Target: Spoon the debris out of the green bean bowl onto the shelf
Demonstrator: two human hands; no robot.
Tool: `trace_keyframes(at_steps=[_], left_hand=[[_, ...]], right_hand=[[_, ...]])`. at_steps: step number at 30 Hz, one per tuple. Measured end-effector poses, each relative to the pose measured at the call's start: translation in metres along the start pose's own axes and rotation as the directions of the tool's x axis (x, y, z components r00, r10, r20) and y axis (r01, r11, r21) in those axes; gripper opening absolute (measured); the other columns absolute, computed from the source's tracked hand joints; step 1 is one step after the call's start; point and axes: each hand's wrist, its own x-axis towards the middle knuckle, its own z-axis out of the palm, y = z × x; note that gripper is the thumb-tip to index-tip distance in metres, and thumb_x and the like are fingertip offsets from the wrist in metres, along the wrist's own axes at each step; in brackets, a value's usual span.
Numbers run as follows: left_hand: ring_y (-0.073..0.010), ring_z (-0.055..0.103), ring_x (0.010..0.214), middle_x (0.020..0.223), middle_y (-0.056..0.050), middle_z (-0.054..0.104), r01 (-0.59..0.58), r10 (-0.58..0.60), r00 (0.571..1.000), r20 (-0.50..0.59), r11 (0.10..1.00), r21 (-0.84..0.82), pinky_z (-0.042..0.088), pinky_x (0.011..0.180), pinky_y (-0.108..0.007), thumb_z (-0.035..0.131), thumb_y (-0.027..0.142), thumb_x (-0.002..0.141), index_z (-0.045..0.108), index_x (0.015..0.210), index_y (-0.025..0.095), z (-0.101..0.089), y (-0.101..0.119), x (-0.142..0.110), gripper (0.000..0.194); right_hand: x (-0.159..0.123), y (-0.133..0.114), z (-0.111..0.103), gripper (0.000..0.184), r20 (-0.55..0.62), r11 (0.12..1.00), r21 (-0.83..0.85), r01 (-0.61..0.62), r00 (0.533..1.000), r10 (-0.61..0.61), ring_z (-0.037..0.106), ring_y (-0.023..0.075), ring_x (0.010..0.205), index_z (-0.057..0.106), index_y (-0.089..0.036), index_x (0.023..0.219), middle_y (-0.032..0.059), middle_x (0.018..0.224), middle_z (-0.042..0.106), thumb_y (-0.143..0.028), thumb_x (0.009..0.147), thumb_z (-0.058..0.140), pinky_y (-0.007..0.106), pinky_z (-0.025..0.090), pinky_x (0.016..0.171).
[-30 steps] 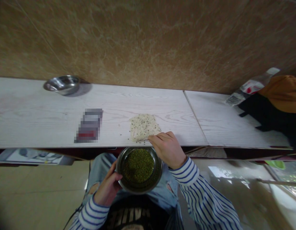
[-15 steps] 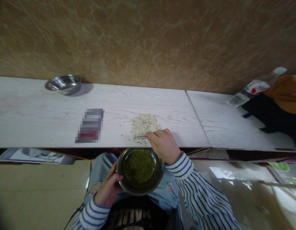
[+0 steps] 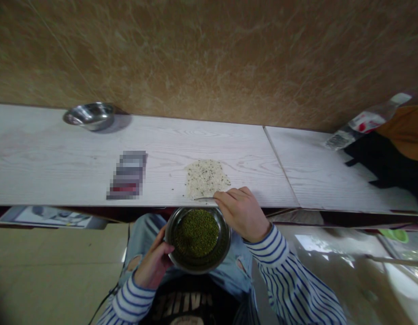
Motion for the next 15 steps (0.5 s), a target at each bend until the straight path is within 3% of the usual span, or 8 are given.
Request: trace_keyframes(at_steps=[7,15], left_hand=[[-0.0168,0.054,0.064,0.090,-0.001,0.064,0.005,-0.005,1.000,-0.013,1.000,0.009,0.047,0.046,-0.028,0.059,0.013,0.054,0.050,0.128,0.023,0.003,0.000,-0.002,0.075],[-0.0189,0.054,0.071,0.096,-0.003,0.064,-0.019,0.019,1.000,-0.003,1.000,0.012,0.049,0.049,-0.031,0.059,0.013,0.056,0.050,0.127,0.023,0.000,0.003,-0.002,0.072]], right_hand=[[0.005,-0.006,0.005,0.021,0.057,1.000,-0.014,0.021,0.998,-0.021,0.062,0.0158,0.081,0.065,-0.018,0.101,0.0049,0.084,0.069,-0.025,0.095,0.045,0.032,0.037,0.077],[0.018,0.001,0.009,0.021,-0.001,0.999,-0.046,-0.005,1.000,0.005,0.063,0.0168,0.081,0.064,-0.018,0.102,0.0058,0.086,0.071,-0.025,0.095,0.046,0.032,0.038,0.077]])
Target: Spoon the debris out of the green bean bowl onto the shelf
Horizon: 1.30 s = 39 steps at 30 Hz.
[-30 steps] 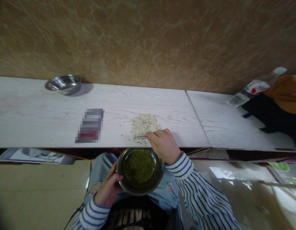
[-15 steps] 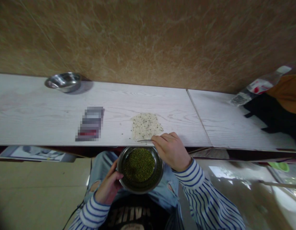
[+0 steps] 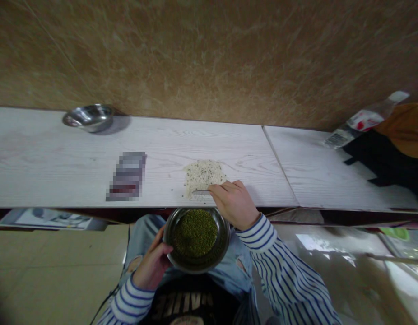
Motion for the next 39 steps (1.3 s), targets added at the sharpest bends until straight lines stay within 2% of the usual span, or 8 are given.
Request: trace_keyframes(at_steps=[5,13,18,23,29,34,39], left_hand=[[-0.0184,0.055,0.069,0.095,-0.003,0.064,0.007,-0.007,1.000,-0.013,1.000,-0.021,0.048,0.049,-0.030,0.059,0.012,0.055,0.052,0.126,0.024,-0.001,-0.001,0.000,0.072],[-0.0183,0.058,0.073,0.098,-0.002,0.066,0.024,-0.024,1.000,-0.005,0.999,-0.046,0.051,0.055,-0.030,0.060,0.011,0.055,0.053,0.126,0.026,-0.001,-0.004,0.002,0.073],[-0.0185,0.057,0.072,0.096,-0.002,0.065,0.024,-0.025,1.000,-0.009,0.999,-0.028,0.050,0.052,-0.030,0.060,0.012,0.054,0.052,0.126,0.026,0.000,-0.004,0.002,0.073],[-0.0181,0.055,0.070,0.096,-0.002,0.063,0.032,-0.032,0.999,-0.003,0.999,-0.012,0.047,0.049,-0.029,0.060,0.013,0.055,0.051,0.126,0.025,0.001,-0.004,0.001,0.072],[-0.0188,0.053,0.072,0.097,-0.002,0.062,0.019,-0.019,1.000,0.001,1.000,-0.008,0.048,0.050,-0.031,0.059,0.013,0.056,0.051,0.125,0.025,0.005,-0.002,0.000,0.070],[-0.0187,0.055,0.074,0.098,-0.002,0.063,0.006,-0.006,1.000,0.000,1.000,-0.016,0.047,0.052,-0.029,0.060,0.013,0.055,0.056,0.120,0.025,0.006,-0.001,-0.001,0.066],[-0.0178,0.054,0.070,0.095,-0.002,0.063,0.009,-0.009,1.000,-0.012,1.000,-0.010,0.045,0.052,-0.029,0.060,0.015,0.056,0.052,0.125,0.027,-0.002,-0.001,0.001,0.071]], right_hand=[[-0.003,0.002,-0.003,0.023,-0.049,0.999,-0.015,-0.038,0.998,0.038,0.063,0.0169,0.081,0.065,-0.017,0.102,0.0064,0.085,0.071,-0.026,0.095,0.045,0.032,0.038,0.075],[-0.019,-0.001,-0.005,0.022,0.007,1.000,0.008,-0.024,1.000,0.024,0.063,0.0166,0.082,0.065,-0.018,0.102,0.0061,0.087,0.071,-0.024,0.095,0.045,0.032,0.039,0.076],[-0.030,0.001,-0.011,0.021,-0.029,0.998,0.015,-0.055,0.998,0.056,0.063,0.0163,0.081,0.065,-0.018,0.099,0.0052,0.085,0.071,-0.024,0.095,0.045,0.032,0.039,0.076],[-0.037,0.002,-0.013,0.019,0.002,0.998,0.018,-0.052,0.999,0.052,0.062,0.0164,0.080,0.064,-0.017,0.100,0.0047,0.085,0.070,-0.022,0.095,0.046,0.032,0.038,0.075],[-0.039,-0.002,-0.014,0.020,0.035,0.999,0.034,-0.036,0.999,0.035,0.062,0.0158,0.080,0.064,-0.018,0.100,0.0038,0.085,0.070,-0.024,0.096,0.045,0.033,0.037,0.075],[-0.039,-0.005,-0.011,0.021,-0.006,0.996,0.001,-0.087,0.996,0.087,0.061,0.0162,0.078,0.064,-0.018,0.100,0.0048,0.084,0.070,-0.025,0.096,0.045,0.033,0.038,0.075],[-0.030,-0.021,-0.001,0.020,-0.004,0.997,0.002,-0.078,0.997,0.078,0.061,0.0176,0.078,0.063,-0.018,0.103,0.0057,0.085,0.070,-0.023,0.095,0.045,0.033,0.041,0.076]])
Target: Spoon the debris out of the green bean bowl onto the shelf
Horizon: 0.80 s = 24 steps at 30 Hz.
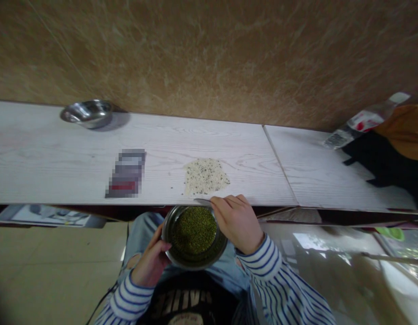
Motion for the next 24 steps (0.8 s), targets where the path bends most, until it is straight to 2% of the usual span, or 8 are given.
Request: trace_keyframes(at_steps=[3,7,11,18,24], left_hand=[[-0.0177,0.054,0.070,0.090,-0.001,0.063,-0.011,0.010,1.000,-0.013,1.000,-0.021,0.045,0.056,-0.029,0.060,0.015,0.056,0.050,0.128,0.029,-0.008,0.002,0.003,0.074],[-0.0179,0.055,0.076,0.098,-0.001,0.063,-0.043,0.040,0.998,-0.042,0.997,-0.057,0.046,0.060,-0.029,0.061,0.015,0.054,0.051,0.128,0.030,-0.017,0.007,0.004,0.076],[-0.0165,0.055,0.074,0.099,-0.001,0.062,-0.071,0.069,0.997,-0.029,0.995,-0.068,0.047,0.058,-0.028,0.061,0.015,0.055,0.053,0.124,0.030,-0.020,0.012,0.004,0.071],[-0.0182,0.057,0.078,0.105,-0.003,0.063,-0.083,0.079,0.996,-0.046,0.993,-0.086,0.048,0.057,-0.028,0.061,0.014,0.056,0.051,0.129,0.030,-0.026,0.017,0.009,0.075],[-0.0191,0.058,0.083,0.109,-0.001,0.064,-0.122,0.116,0.992,-0.058,0.986,-0.112,0.050,0.063,-0.030,0.061,0.014,0.057,0.054,0.126,0.032,-0.033,0.025,0.011,0.071]], right_hand=[[0.008,-0.014,0.008,0.021,-0.051,1.000,-0.006,-0.016,0.999,0.016,0.062,0.0183,0.076,0.062,-0.017,0.104,0.0074,0.086,0.071,-0.023,0.094,0.044,0.034,0.044,0.075],[0.016,-0.026,0.015,0.021,-0.073,1.000,-0.011,-0.020,0.997,0.020,0.064,0.0183,0.073,0.062,-0.017,0.104,0.0077,0.085,0.072,-0.023,0.094,0.044,0.033,0.047,0.074],[0.020,-0.029,0.018,0.021,-0.081,0.998,-0.042,-0.037,0.996,0.033,0.064,0.0187,0.071,0.062,-0.016,0.103,0.0078,0.083,0.072,-0.023,0.093,0.044,0.033,0.048,0.073],[0.029,-0.031,0.027,0.021,-0.136,0.996,-0.047,-0.081,0.988,0.074,0.065,0.0183,0.066,0.062,-0.016,0.101,0.0074,0.080,0.072,-0.022,0.092,0.044,0.031,0.047,0.068],[0.046,-0.041,0.036,0.021,-0.114,0.994,-0.051,-0.099,0.989,0.093,0.066,0.0187,0.067,0.061,-0.016,0.102,0.0079,0.082,0.073,-0.022,0.092,0.043,0.030,0.046,0.067]])
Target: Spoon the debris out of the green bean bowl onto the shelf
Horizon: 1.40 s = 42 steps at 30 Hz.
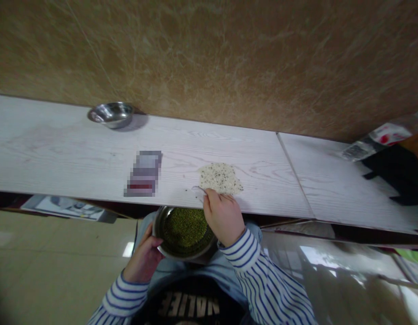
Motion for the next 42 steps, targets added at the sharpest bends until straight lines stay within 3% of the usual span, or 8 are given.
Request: trace_keyframes(at_steps=[7,15,19,26,30,34,38,42], left_hand=[[-0.0189,0.058,0.082,0.106,-0.001,0.065,-0.034,0.033,0.999,-0.007,0.999,-0.018,0.049,0.059,-0.028,0.060,0.013,0.056,0.055,0.122,0.032,-0.005,0.009,0.002,0.069],[-0.0208,0.057,0.081,0.101,-0.001,0.064,-0.060,0.060,0.998,0.010,0.998,-0.029,0.048,0.057,-0.030,0.060,0.012,0.059,0.055,0.122,0.031,-0.009,0.019,0.005,0.065],[-0.0188,0.057,0.078,0.098,0.001,0.064,-0.046,0.047,0.998,0.042,0.999,-0.010,0.047,0.056,-0.028,0.060,0.011,0.058,0.053,0.123,0.031,-0.007,0.018,0.006,0.068],[-0.0157,0.055,0.076,0.096,0.001,0.063,-0.022,0.022,1.000,0.011,1.000,-0.006,0.046,0.055,-0.025,0.059,0.012,0.057,0.052,0.124,0.030,-0.005,0.003,0.007,0.070],[-0.0134,0.051,0.066,0.088,0.002,0.062,0.053,-0.054,0.998,0.014,0.992,0.113,0.041,0.049,-0.022,0.057,0.011,0.055,0.051,0.127,0.030,-0.003,-0.005,0.006,0.075],[-0.0154,0.053,0.071,0.093,0.001,0.063,0.076,-0.077,0.997,0.005,0.993,0.094,0.044,0.053,-0.025,0.058,0.012,0.056,0.049,0.129,0.030,0.002,-0.009,0.004,0.076],[-0.0156,0.053,0.067,0.095,0.000,0.064,0.096,-0.097,0.995,0.002,0.986,0.135,0.044,0.052,-0.027,0.058,0.015,0.057,0.051,0.127,0.029,0.007,-0.015,0.002,0.072],[-0.0191,0.055,0.078,0.111,-0.003,0.060,0.085,-0.085,0.996,-0.005,0.992,0.098,0.047,0.057,-0.031,0.060,0.016,0.057,0.051,0.127,0.030,0.008,-0.020,0.002,0.072]], right_hand=[[0.020,-0.016,0.003,0.020,0.087,0.999,-0.030,0.014,0.996,-0.011,0.065,0.0191,0.068,0.061,-0.018,0.104,0.0058,0.077,0.072,-0.023,0.093,0.045,0.030,0.042,0.066],[0.012,-0.022,-0.012,0.018,0.168,0.968,0.025,0.249,0.954,-0.250,0.062,0.0168,0.073,0.062,-0.021,0.104,0.0022,0.075,0.069,-0.021,0.094,0.047,0.031,0.035,0.070],[0.002,-0.021,-0.017,0.016,0.164,0.957,0.080,0.278,0.943,-0.288,0.062,0.0163,0.073,0.062,-0.021,0.101,0.0017,0.075,0.069,-0.020,0.094,0.048,0.031,0.036,0.070],[-0.027,0.006,-0.021,0.018,-0.008,0.987,0.145,0.061,0.998,-0.061,0.065,0.0186,0.076,0.061,-0.017,0.102,0.0067,0.088,0.072,-0.027,0.094,0.048,0.033,0.048,0.073],[-0.045,0.028,-0.025,0.018,-0.052,0.981,0.180,-0.077,0.995,0.087,0.068,0.0189,0.081,0.061,-0.019,0.102,0.0053,0.092,0.072,-0.029,0.093,0.049,0.032,0.052,0.075],[-0.057,0.046,-0.030,0.018,-0.059,0.951,0.216,-0.220,0.970,0.237,0.069,0.0182,0.079,0.061,-0.021,0.103,0.0033,0.091,0.073,-0.032,0.092,0.052,0.030,0.055,0.069],[-0.062,0.056,-0.033,0.019,-0.058,0.935,0.229,-0.271,0.955,0.291,0.070,0.0186,0.080,0.061,-0.022,0.103,0.0029,0.090,0.073,-0.034,0.091,0.053,0.029,0.055,0.067],[-0.060,0.054,-0.030,0.020,-0.053,0.943,0.222,-0.246,0.963,0.263,0.070,0.0183,0.080,0.061,-0.021,0.105,0.0031,0.092,0.073,-0.033,0.091,0.052,0.029,0.056,0.069]])
